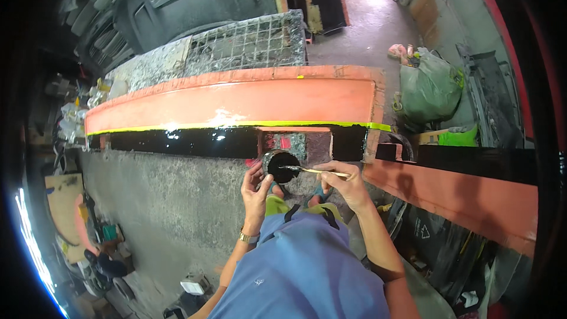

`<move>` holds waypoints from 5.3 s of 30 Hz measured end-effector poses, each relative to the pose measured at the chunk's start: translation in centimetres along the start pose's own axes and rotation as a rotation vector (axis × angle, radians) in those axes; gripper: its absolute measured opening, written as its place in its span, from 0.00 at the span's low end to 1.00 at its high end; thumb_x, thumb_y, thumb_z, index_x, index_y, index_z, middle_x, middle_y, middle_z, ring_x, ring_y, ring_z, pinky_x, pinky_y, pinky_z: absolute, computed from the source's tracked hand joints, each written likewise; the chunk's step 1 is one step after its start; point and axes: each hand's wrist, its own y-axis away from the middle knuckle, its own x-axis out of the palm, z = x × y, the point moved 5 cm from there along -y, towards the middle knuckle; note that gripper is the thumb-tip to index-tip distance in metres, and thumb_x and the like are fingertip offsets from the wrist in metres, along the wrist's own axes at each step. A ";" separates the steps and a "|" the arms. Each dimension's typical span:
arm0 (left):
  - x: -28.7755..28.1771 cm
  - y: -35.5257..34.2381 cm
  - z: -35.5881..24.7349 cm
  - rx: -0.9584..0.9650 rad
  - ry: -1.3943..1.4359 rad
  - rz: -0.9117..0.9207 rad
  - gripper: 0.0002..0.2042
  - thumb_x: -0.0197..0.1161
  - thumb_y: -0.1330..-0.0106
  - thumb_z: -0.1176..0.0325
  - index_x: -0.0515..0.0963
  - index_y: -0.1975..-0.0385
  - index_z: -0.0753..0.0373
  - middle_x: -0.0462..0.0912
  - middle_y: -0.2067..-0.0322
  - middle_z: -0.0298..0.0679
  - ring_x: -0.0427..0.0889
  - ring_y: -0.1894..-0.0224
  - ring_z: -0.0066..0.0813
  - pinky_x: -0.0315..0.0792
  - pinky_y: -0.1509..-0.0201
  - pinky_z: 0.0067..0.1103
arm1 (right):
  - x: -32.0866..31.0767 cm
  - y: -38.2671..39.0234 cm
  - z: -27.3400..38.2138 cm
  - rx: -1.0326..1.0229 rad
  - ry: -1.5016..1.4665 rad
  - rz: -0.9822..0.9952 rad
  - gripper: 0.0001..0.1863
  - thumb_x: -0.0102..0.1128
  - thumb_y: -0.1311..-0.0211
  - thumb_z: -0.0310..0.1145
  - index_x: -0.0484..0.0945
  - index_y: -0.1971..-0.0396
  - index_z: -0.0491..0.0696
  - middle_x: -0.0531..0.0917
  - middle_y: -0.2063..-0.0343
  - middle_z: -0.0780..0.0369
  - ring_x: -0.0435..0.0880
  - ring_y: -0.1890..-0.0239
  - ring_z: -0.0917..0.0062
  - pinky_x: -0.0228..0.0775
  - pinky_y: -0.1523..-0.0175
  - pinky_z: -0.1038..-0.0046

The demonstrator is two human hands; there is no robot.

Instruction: The person paints a car part with black paint using a brush, dipping the brush into a container of paint between strokes and following the line of yellow tape.

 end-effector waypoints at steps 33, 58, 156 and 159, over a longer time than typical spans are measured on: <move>-7.9 -6.9 -1.2 -0.210 0.039 0.236 0.23 0.64 0.36 0.65 0.70 0.43 0.64 0.76 0.49 0.40 0.75 0.48 0.24 0.71 0.47 0.23 | 4.9 -6.0 -4.6 -0.448 1.024 -0.688 0.13 0.64 0.48 0.22 0.79 0.60 0.44 0.78 0.64 0.58 0.82 0.65 0.61 0.75 0.62 0.68; -9.4 -6.8 -2.4 -0.226 0.088 0.154 0.27 0.66 0.37 0.57 0.68 0.43 0.63 0.75 0.48 0.40 0.75 0.47 0.26 0.70 0.43 0.25 | 2.5 -5.6 -2.4 -0.344 1.084 -0.758 0.10 0.62 0.44 0.23 0.78 0.61 0.41 0.76 0.65 0.54 0.79 0.65 0.58 0.72 0.61 0.64; -27.0 -9.3 -5.5 -0.177 0.112 -0.179 0.21 0.62 0.35 0.68 0.69 0.44 0.67 0.76 0.49 0.41 0.74 0.51 0.22 0.69 0.48 0.20 | 19.3 -13.6 -4.9 -0.345 1.093 -0.484 0.08 0.65 0.44 0.26 0.80 0.64 0.42 0.76 0.71 0.56 0.79 0.71 0.62 0.71 0.66 0.66; -28.9 -8.6 -5.4 -0.176 0.120 -0.265 0.21 0.62 0.35 0.67 0.69 0.44 0.66 0.76 0.50 0.40 0.75 0.54 0.19 0.70 0.52 0.16 | 23.5 -15.5 -5.8 -0.363 1.054 -0.395 0.08 0.65 0.44 0.26 0.80 0.64 0.43 0.76 0.70 0.58 0.80 0.71 0.62 0.72 0.68 0.64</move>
